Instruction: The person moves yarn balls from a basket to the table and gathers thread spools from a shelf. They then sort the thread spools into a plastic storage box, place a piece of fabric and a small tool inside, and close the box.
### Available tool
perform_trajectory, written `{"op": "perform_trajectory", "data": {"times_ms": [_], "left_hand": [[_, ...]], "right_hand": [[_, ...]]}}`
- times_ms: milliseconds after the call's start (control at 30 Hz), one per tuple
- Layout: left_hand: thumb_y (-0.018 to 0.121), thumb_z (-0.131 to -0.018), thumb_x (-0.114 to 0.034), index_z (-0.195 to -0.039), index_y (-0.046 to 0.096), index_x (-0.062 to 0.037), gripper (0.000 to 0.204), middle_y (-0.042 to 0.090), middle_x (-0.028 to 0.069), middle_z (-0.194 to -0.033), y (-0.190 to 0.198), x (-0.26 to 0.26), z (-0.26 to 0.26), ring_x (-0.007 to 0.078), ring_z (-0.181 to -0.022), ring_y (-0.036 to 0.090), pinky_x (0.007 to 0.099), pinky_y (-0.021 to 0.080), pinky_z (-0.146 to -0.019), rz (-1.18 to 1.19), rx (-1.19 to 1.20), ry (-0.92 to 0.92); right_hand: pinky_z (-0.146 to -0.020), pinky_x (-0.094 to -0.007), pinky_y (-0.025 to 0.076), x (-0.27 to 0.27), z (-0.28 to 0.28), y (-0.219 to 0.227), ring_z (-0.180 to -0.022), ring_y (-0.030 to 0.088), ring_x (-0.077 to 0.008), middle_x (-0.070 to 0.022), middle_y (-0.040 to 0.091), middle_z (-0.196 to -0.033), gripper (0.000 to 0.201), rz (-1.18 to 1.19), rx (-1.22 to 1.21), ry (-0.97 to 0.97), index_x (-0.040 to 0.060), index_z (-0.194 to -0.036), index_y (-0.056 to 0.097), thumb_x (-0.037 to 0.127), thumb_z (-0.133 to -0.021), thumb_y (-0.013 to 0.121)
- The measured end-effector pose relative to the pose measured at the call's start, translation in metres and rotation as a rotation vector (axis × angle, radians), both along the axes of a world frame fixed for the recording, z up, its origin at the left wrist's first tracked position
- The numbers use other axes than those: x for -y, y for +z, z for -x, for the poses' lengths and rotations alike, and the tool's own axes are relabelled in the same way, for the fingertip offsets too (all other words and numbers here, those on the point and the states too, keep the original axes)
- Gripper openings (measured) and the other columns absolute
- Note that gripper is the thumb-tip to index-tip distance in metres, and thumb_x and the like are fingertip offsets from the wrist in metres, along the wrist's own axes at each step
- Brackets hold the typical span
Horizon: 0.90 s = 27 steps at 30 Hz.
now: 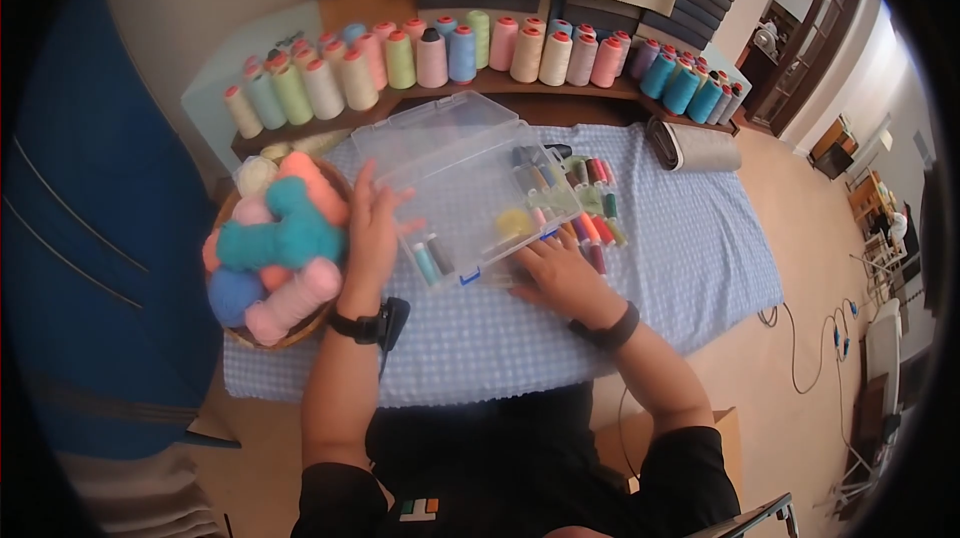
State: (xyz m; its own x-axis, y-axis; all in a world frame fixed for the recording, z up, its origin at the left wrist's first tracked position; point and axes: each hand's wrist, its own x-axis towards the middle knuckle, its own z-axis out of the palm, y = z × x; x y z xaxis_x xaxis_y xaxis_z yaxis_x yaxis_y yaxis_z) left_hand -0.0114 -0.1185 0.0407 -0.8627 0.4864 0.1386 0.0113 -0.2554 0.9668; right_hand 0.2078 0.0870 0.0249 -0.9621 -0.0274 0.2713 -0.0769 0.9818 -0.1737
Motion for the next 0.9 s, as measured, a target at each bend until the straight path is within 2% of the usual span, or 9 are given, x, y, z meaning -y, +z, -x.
{"op": "perform_trajectory", "data": {"times_ms": [133, 233, 333, 433, 533, 667, 700, 800, 900], "left_hand": [[0.04, -0.115, -0.019, -0.169, 0.026, -0.0114, 0.056, 0.04, 0.0175, -0.161, 0.0, 0.002, 0.001, 0.029, -0.132, 0.061, 0.0491, 0.064, -0.093, 0.012, -0.01, -0.014], [0.041, -0.115, -0.019, -0.169, 0.027, -0.0123, 0.056, 0.04, 0.0178, -0.161, 0.005, 0.003, -0.004, 0.0293, -0.132, 0.061, 0.0491, 0.063, -0.093, 0.021, 0.028, 0.011], [0.041, -0.116, -0.019, -0.169, 0.027, -0.0132, 0.056, 0.04, 0.0179, -0.161, -0.027, 0.004, 0.022, 0.0295, -0.132, 0.061, 0.0489, 0.064, -0.092, 0.008, 0.004, -0.002], [0.041, -0.116, -0.02, -0.169, 0.027, -0.0132, 0.056, 0.04, 0.0165, -0.159, -0.031, 0.004, 0.02, 0.0291, -0.133, 0.06, 0.0486, 0.064, -0.091, 0.035, -0.008, -0.028], [0.044, -0.115, -0.02, -0.168, 0.027, -0.0134, 0.056, 0.041, 0.0159, -0.157, -0.012, 0.004, 0.004, 0.0289, -0.134, 0.06, 0.0486, 0.064, -0.091, 0.068, 0.013, -0.09], [0.049, -0.115, -0.022, -0.167, 0.029, -0.0167, 0.057, 0.042, 0.0131, -0.157, -0.017, 0.007, 0.0, 0.0283, -0.131, 0.06, 0.0474, 0.064, -0.09, 0.123, -0.003, -0.178], [0.051, -0.115, -0.022, -0.167, 0.029, -0.0174, 0.057, 0.043, 0.0111, -0.157, -0.035, 0.013, 0.012, 0.0257, -0.129, 0.061, 0.0463, 0.064, -0.089, 0.185, -0.15, -0.283], [0.051, -0.114, -0.019, -0.166, 0.03, -0.0163, 0.056, 0.043, 0.0104, -0.154, -0.051, 0.0, 0.012, 0.0217, -0.125, 0.06, 0.0431, 0.064, -0.088, 0.128, -0.155, -0.226], [0.051, -0.113, -0.018, -0.164, 0.031, -0.0145, 0.055, 0.043, 0.0116, -0.153, -0.063, -0.008, 0.019, 0.021, -0.125, 0.059, 0.0417, 0.064, -0.087, 0.172, -0.258, -0.196]], "right_hand": [[-0.129, -0.0598, 0.025, -0.001, -0.008, 0.013, -0.154, 0.038, -0.0462, -0.0128, 0.061, -0.146, 0.065, -0.014, 0.033, 0.048, 0.0129, -0.139, 0.061, 0.023, -0.08, 0.087], [-0.127, -0.0549, 0.031, -0.002, -0.02, 0.027, -0.144, 0.05, -0.0398, -0.011, 0.062, -0.142, 0.067, 0.174, 0.104, 0.132, 0.0128, -0.139, 0.062, 0.02, -0.078, 0.088], [-0.123, -0.0506, 0.036, -0.003, -0.036, 0.046, -0.133, 0.056, -0.0356, -0.01, 0.064, -0.136, 0.067, 0.233, 0.136, 0.192, 0.0117, -0.138, 0.063, 0.02, -0.077, 0.087], [-0.118, -0.0494, 0.041, -0.011, -0.054, 0.065, -0.129, 0.059, -0.0365, -0.0124, 0.064, -0.136, 0.067, 0.395, 0.178, 0.28, 0.0081, -0.139, 0.062, 0.017, -0.077, 0.086], [-0.114, -0.0482, 0.045, -0.018, -0.071, 0.086, -0.129, 0.06, -0.0377, -0.0158, 0.064, -0.137, 0.068, 0.591, 0.153, 0.301, 0.0043, -0.139, 0.062, 0.014, -0.077, 0.087], [-0.117, -0.0455, 0.042, -0.035, -0.09, 0.102, -0.134, 0.058, -0.0376, -0.0195, 0.062, -0.138, 0.077, 0.625, 0.049, 0.144, 0.0008, -0.142, 0.059, 0.014, -0.072, 0.089], [-0.118, -0.0451, 0.04, -0.041, -0.091, 0.102, -0.136, 0.056, -0.0369, -0.02, 0.06, -0.14, 0.08, 0.62, 0.021, 0.112, -0.0007, -0.144, 0.057, 0.02, -0.074, 0.088], [-0.122, -0.0451, 0.035, -0.074, -0.093, 0.072, -0.143, 0.05, -0.0343, -0.0205, 0.053, -0.149, 0.09, 0.614, -0.137, -0.015, -0.0049, -0.15, 0.05, 0.041, -0.081, 0.084], [-0.123, -0.0445, 0.033, -0.089, -0.069, 0.069, -0.146, 0.047, -0.0311, -0.0192, 0.049, -0.154, 0.098, 0.599, -0.194, -0.01, -0.0059, -0.154, 0.045, 0.053, -0.085, 0.081]]}}
